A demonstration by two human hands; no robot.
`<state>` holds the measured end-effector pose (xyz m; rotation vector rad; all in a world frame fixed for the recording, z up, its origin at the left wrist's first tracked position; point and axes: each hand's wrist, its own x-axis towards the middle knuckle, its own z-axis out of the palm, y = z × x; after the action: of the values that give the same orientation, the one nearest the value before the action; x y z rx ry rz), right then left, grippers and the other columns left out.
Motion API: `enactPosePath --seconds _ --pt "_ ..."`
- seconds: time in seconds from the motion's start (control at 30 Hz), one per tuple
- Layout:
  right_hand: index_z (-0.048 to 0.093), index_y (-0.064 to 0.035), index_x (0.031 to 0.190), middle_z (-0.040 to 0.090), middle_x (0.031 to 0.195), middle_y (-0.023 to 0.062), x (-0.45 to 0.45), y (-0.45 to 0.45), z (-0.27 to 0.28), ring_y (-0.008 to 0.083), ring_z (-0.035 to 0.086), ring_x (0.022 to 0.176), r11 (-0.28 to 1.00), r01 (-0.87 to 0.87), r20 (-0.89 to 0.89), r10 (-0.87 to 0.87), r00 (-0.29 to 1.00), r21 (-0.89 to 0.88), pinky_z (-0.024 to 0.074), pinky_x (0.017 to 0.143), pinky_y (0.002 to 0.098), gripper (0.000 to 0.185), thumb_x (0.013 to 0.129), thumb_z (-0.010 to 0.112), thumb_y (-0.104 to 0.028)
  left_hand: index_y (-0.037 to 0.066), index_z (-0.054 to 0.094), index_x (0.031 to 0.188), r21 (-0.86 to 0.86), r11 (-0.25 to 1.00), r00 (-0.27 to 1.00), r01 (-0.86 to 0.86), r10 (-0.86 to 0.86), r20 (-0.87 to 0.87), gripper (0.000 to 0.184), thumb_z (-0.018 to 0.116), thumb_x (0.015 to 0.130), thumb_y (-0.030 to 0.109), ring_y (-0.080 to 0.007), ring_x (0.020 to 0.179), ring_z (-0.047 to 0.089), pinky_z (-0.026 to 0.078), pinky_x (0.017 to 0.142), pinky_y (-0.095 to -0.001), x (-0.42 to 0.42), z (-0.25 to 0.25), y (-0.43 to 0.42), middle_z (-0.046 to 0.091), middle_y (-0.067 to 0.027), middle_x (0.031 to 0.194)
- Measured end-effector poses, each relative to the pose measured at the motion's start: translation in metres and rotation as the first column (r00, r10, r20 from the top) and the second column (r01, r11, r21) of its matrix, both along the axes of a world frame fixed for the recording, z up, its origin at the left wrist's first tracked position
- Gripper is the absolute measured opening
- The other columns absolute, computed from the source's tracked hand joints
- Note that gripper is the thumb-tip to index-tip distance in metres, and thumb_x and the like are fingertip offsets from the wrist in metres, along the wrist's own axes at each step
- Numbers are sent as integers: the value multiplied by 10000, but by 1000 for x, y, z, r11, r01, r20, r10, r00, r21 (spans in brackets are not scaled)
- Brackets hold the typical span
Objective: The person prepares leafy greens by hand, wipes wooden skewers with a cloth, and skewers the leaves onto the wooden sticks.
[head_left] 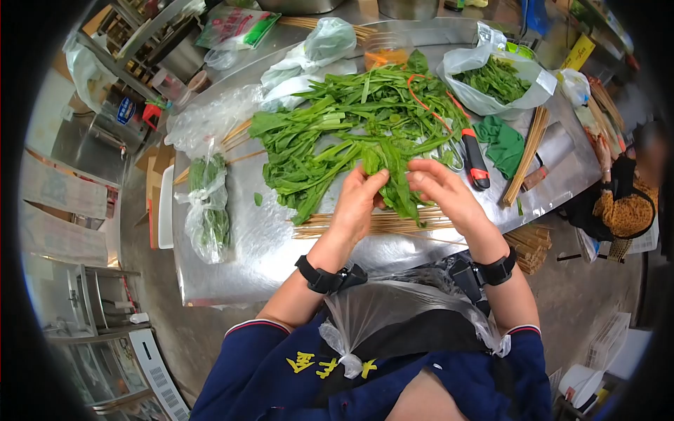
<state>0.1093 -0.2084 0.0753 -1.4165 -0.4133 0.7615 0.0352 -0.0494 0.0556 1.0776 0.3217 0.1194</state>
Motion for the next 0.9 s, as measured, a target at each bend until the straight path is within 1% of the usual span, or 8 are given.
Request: enactPosePath --seconds 0.23,0.3,0.47,0.57,0.63,0.7,0.77,0.9 --pt "546 29 1045 600 908 99 -12 -1 -2 153 564 846 992 -94 147 106 983 -84 451 750 268 272 846 435 -118 64 485 1100 29 998 996 -64 62 67 246 495 864 133 -115 838 555 433 694 -251 6 -3 4 582 -41 992" --pt "539 45 1032 598 903 96 -11 -5 1 157 571 795 989 -131 -307 145 941 65 460 734 279 259 839 442 -98 57 477 1119 3 996 992 -89 89 85 261 487 867 126 -137 886 556 440 755 -275 3 -2 0 578 -56 1013" --pt "545 24 1017 595 871 73 -12 -1 -15 156 572 724 991 -131 -303 133 944 27 477 703 272 257 838 419 -110 50 441 1150 -252 968 993 -8 38 115 280 469 880 121 -182 913 554 446 794 -323 0 20 -6 562 -74 1039" --pt "543 8 1035 601 833 79 -18 6 -11 159 575 720 994 -102 -87 99 991 -32 470 688 282 281 837 411 -142 47 437 1131 -303 951 987 -55 98 129 257 463 884 115 -182 859 558 467 729 -333 0 13 -8 561 -72 993" --pt "545 -18 1042 592 798 85 -19 6 2 152 567 720 907 -131 418 308 855 -400 457 676 293 300 828 404 -173 50 441 1120 -280 959 985 -52 96 146 245 462 883 108 -176 830 554 468 702 -325 1 14 -8 557 -69 978" --pt "541 -28 1037 561 732 105 -18 5 3 143 554 702 909 -72 548 308 778 -410 447 662 295 311 809 408 -192 53 444 1109 -256 966 983 -47 90 159 233 462 882 102 -171 801 551 469 675 -316 2 6 0 553 -66 963" --pt "550 -32 1013 550 767 70 -6 -3 -2 128 533 732 842 -400 168 481 861 -361 447 662 280 288 819 420 -200 57 444 1112 -547 707 849 448 -145 508 243 474 876 107 -154 811 537 459 678 -294 3 -2 19 540 -55 1005" --pt "551 -46 1014 505 894 -17 4 -9 0 89 488 808 996 -70 -64 73 995 54 441 651 246 291 853 472 -275 54 440 1135 -191 976 976 108 -68 205 275 486 872 122 -140 843 524 452 671 -271 -7 23 6 528 -42 1034"
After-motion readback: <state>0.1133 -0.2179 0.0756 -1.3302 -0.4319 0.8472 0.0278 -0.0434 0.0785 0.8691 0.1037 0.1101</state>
